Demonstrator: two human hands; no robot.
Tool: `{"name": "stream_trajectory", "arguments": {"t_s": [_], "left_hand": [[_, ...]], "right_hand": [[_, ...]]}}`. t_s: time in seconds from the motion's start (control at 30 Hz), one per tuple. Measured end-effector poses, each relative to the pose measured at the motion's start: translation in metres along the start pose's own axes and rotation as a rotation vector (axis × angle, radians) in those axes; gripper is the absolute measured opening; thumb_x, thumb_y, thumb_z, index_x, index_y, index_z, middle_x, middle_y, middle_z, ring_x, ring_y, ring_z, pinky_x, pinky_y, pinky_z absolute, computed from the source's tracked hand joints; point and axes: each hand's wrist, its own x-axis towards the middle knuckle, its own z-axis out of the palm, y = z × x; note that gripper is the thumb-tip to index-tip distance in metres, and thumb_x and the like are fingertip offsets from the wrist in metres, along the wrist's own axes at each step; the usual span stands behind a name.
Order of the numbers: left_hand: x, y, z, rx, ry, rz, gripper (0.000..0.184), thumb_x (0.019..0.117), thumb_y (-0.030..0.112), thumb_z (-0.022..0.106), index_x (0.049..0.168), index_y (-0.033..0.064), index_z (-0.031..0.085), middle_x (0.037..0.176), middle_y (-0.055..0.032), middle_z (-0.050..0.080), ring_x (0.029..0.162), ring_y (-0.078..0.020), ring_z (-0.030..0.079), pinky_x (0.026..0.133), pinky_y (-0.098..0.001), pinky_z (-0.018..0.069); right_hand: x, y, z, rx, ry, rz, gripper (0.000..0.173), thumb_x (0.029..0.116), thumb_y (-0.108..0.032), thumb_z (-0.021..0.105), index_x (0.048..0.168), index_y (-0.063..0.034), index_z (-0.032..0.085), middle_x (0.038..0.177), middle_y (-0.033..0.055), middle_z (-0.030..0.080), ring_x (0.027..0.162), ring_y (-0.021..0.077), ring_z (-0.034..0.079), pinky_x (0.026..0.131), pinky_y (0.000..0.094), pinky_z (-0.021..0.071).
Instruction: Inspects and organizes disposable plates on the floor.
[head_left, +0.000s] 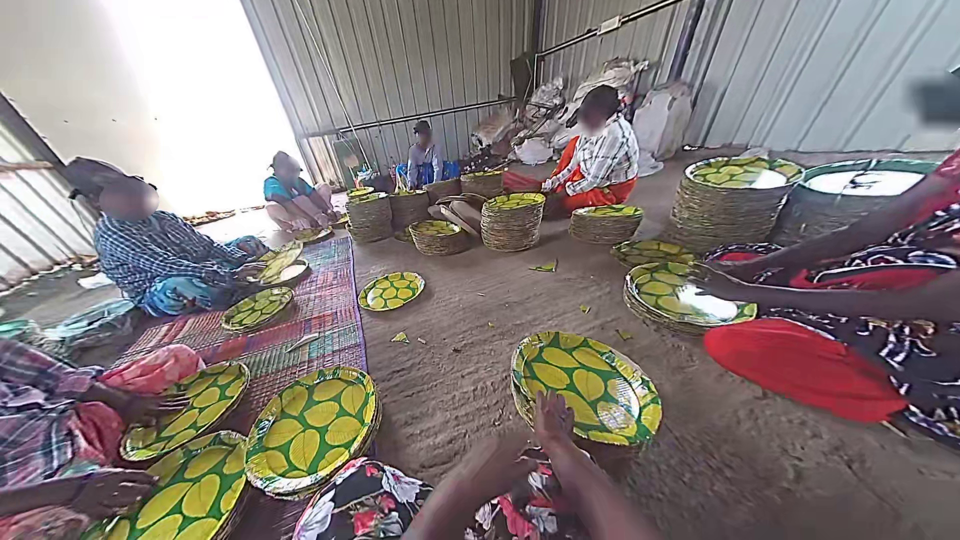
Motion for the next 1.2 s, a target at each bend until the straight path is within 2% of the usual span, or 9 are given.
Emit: {"name": "stream_trajectory", "arguments": {"t_s": [0.17,0.23,0.3,0.4,0.53,0.8,0.93,1.07,1.2], "left_hand": [[-0.047,0.001,-0.079,-0.21,0.922,0.171,0.068,0.1052,0.023,0.053,0.156,-0.0132,0.026,0.165,-0.032,0.023,0.153,-0.0352,0.032,0.123,-0.0442,0.0321],[-0.073,0.025,-0.114,-0.409,1.092,0.248,0.073,0.1067,0.032,0.043,0.162,-0.0062,0.012,0.17,-0.0245,0.01,0.158,-0.0258,0.02,0.126,-0.0394,0.0241],[-0.098,0.046,-0.126,-0.436,1.155,0.415,0.072,0.1084,0.047,0.038,0.16,-0.0015,0.024,0.167,-0.0146,0.027,0.151,-0.0151,0.033,0.123,-0.0355,0.0309],[-0.119,0.06,-0.106,-0.273,0.947,0.588,0.066,0.1088,0.051,0.036,0.128,-0.0052,0.065,0.124,-0.0078,0.072,0.114,-0.0085,0.067,0.101,-0.0317,0.0546],[-0.103,0.038,-0.062,-0.156,0.53,0.408,0.034,0.1063,0.018,0.051,0.125,-0.0026,0.07,0.118,-0.0137,0.075,0.109,-0.0157,0.072,0.1,-0.034,0.056],[-0.035,-0.086,-0.029,0.051,0.456,-0.264,0.053,0.1095,0.027,0.046,0.154,-0.0027,0.043,0.164,-0.0231,0.034,0.156,-0.037,0.027,0.127,-0.0516,0.0212],[-0.006,-0.175,0.045,0.094,0.18,-0.638,0.068,0.11,0.045,0.04,0.162,0.0044,0.026,0.17,-0.0233,0.015,0.159,-0.042,0.011,0.124,-0.0656,0.0129],[0.013,-0.18,0.058,0.205,0.156,-0.612,0.069,0.1092,0.046,0.041,0.165,0.0113,0.02,0.174,-0.0149,0.005,0.161,-0.0334,0.0,0.126,-0.0623,-0.0007],[0.018,-0.2,0.077,0.203,0.061,-0.612,0.072,0.1081,0.05,0.042,0.164,0.0099,0.023,0.173,-0.0181,0.01,0.16,-0.0376,0.004,0.125,-0.0663,0.0008]], "right_hand": [[0.002,0.001,0.003,0.052,-0.041,0.016,0.045,0.1024,-0.006,0.055,0.147,-0.0008,0.054,0.159,0.0307,0.037,0.15,0.0491,0.031,0.117,0.0694,0.0295],[0.002,0.001,0.005,0.044,-0.089,0.007,0.047,0.0977,0.0,0.059,0.145,0.0026,0.055,0.158,0.033,0.036,0.149,0.0517,0.031,0.115,0.0709,0.0304],[0.003,0.001,0.006,0.02,-0.124,0.0,0.049,0.0954,0.001,0.062,0.144,0.0031,0.055,0.158,0.0327,0.037,0.149,0.0509,0.031,0.114,0.0703,0.0322],[0.003,-0.001,0.002,0.001,-0.116,-0.016,0.051,0.0937,0.003,0.063,0.144,0.0035,0.055,0.156,0.031,0.04,0.149,0.048,0.032,0.114,0.0679,0.0342],[-0.002,-0.004,0.001,0.072,0.11,-0.224,0.04,0.0985,0.006,0.05,0.136,0.0018,0.061,0.144,0.0293,0.054,0.14,0.0462,0.047,0.108,0.064,0.0404],[0.001,-0.03,0.052,-0.106,-0.205,-1.045,0.034,0.1043,0.0,0.048,0.131,-0.003,0.069,0.139,0.0218,0.064,0.136,0.0419,0.055,0.116,0.0623,0.0355],[-0.002,-0.029,0.033,-0.159,-0.317,-0.593,0.044,0.1071,-0.001,0.039,0.149,-0.0013,0.052,0.162,0.0235,0.039,0.158,0.0397,0.022,0.127,0.0642,0.0028],[0.011,-0.014,0.023,-0.029,-0.081,-0.091,0.05,0.1063,-0.007,0.044,0.154,0.0047,0.039,0.162,0.0277,0.034,0.155,0.0424,0.028,0.122,0.0676,0.0198],[0.022,-0.013,0.016,-0.089,-0.211,0.076,0.04,0.1024,-0.006,0.053,0.139,0.0083,0.056,0.157,0.029,0.04,0.149,0.0445,0.035,0.115,0.0645,0.0344]]}}
